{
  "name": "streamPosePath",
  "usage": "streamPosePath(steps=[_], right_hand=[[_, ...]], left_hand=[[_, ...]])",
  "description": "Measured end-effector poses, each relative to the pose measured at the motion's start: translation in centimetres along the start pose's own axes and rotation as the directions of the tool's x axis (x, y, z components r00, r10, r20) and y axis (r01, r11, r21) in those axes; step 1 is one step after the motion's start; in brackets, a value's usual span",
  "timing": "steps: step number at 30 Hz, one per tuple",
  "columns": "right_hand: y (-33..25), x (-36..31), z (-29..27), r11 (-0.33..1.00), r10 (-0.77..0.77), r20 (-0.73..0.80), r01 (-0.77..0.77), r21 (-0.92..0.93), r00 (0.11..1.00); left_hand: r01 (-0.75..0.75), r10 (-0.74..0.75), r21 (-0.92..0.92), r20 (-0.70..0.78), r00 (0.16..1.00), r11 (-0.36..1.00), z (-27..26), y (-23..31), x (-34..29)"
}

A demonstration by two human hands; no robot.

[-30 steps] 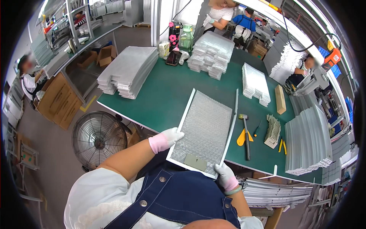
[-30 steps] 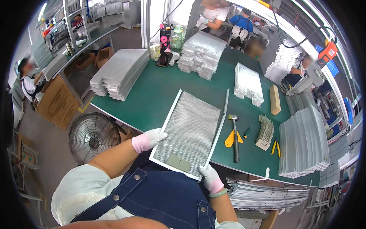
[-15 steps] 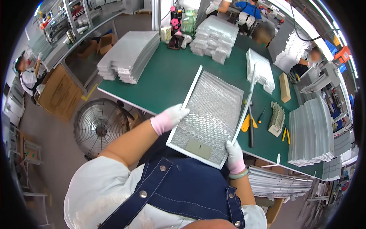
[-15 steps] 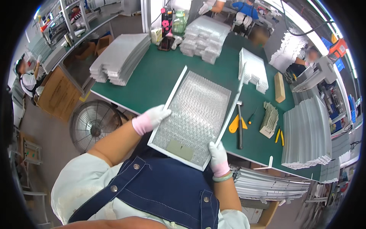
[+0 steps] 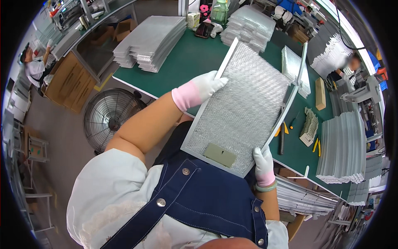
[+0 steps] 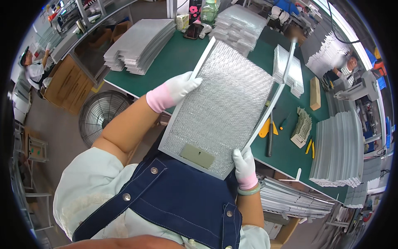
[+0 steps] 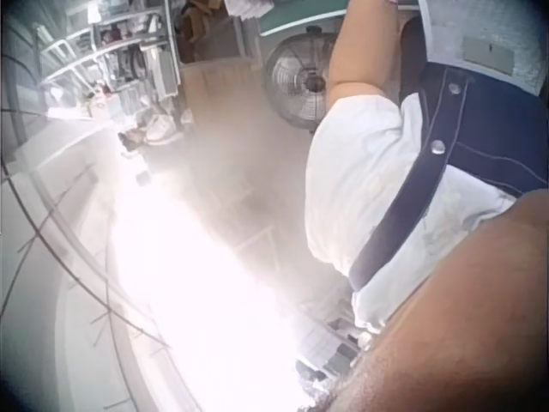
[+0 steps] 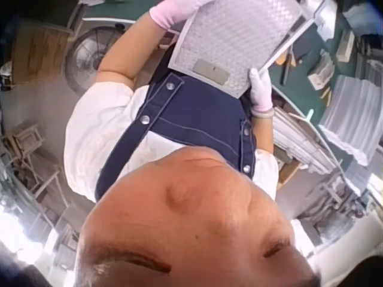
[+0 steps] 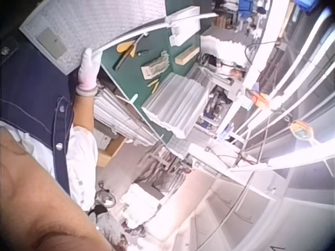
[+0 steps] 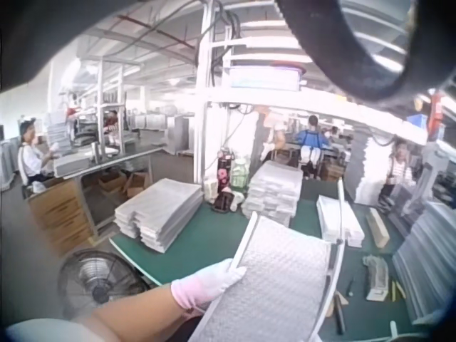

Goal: The person assembles air filters by placing a mesh sheet onto a workbench, inserting a plastic connector, and fitting two white plastic strips along the edges. They then use a handheld stapler to secure the strips to the mesh, completing the assembly of one unit before repeating the process with a new set of materials.

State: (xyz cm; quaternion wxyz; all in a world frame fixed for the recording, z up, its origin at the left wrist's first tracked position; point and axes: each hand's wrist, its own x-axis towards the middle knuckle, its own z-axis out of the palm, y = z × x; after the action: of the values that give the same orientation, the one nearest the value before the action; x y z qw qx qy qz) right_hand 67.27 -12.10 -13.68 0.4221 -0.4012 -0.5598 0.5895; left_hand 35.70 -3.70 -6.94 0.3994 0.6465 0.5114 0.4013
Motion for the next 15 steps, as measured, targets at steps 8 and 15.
streamPosePath(steps=[8,15], right_hand=[[-0.8,0.2,0.1,0.995,-0.08,0.077,0.085,-0.058,0.994],[-1.7,1.0,0.1,0.977,-0.172,-0.087,0.158,-0.141,0.981]], left_hand=[[-0.042,0.081,-0.32,0.109,0.991,0.947,-1.5,2.8,1.5],[0.017,-0.006,-0.319,0.034,0.999,0.948,-0.8,3.7,0.7]])
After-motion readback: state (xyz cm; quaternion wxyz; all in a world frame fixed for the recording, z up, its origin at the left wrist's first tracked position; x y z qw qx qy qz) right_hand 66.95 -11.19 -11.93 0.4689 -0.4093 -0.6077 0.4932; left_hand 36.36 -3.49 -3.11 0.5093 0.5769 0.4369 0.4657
